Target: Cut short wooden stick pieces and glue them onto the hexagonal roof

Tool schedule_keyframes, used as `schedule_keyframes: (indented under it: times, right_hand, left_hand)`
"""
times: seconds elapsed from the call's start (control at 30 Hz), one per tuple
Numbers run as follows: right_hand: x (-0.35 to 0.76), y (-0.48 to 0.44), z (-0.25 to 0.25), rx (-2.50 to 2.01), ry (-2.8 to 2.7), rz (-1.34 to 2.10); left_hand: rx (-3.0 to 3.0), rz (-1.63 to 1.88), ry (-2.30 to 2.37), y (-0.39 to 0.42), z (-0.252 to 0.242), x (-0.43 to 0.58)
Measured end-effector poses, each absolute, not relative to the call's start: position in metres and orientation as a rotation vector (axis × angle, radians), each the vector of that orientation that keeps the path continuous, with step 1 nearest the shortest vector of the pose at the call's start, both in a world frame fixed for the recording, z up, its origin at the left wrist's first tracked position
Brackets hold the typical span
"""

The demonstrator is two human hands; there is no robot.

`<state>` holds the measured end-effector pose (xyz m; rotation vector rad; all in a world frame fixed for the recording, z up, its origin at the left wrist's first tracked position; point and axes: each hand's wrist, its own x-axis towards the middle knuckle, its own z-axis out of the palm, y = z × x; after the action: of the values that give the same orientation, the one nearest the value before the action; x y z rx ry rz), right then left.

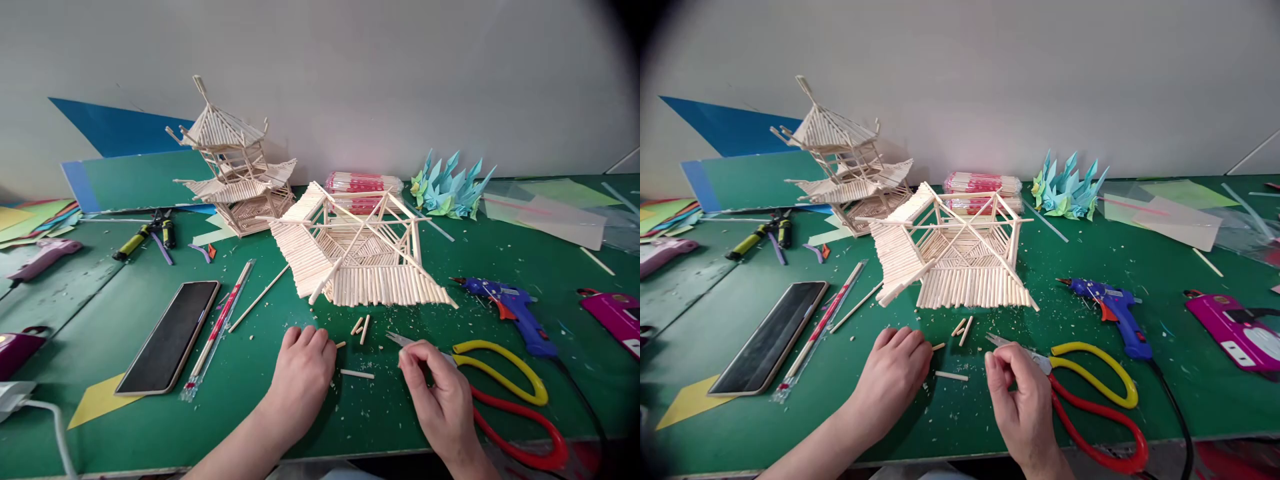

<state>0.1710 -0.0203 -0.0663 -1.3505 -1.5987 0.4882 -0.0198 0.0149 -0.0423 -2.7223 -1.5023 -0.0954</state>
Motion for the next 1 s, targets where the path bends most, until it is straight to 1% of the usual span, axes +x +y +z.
schedule_keyframes:
  times: [0.17,0.3,0.43,0.63,0.77,0.87,1.0]
  right_hand:
    - [0.166,-0.018,-0.066,-1.283,-1.806,0.419]
    - [0.161,-0.013,-0.070,-1.216,-2.073,0.376]
    - [0.155,-0.007,-0.065,-1.235,-2.293,0.329]
    - [0.142,-0.001,-0.044,-1.245,-2.684,0.086]
    - [0.135,-0.002,-0.042,-1.214,-2.760,-0.063]
    - [0.130,-0.002,-0.044,-1.256,-2.772,-0.052]
    - [0.128,0.005,-0.038,-1.257,-2.763,0.056]
  left_hand:
    - [-2.698,-0.135,-1.608,0.024,-0.044,-0.025]
    - [-2.683,-0.180,-1.645,0.027,-0.046,-0.028]
    - [-2.664,-0.245,-1.672,0.028,-0.051,-0.031]
    - [-2.649,-0.334,-1.701,0.027,-0.059,-0.033]
    - [-2.647,-0.393,-1.722,0.027,-0.060,-0.034]
    - [-2.646,-0.453,-1.734,0.027,-0.060,-0.034]
    - [-2.619,-0.610,-1.749,0.028,-0.060,-0.035]
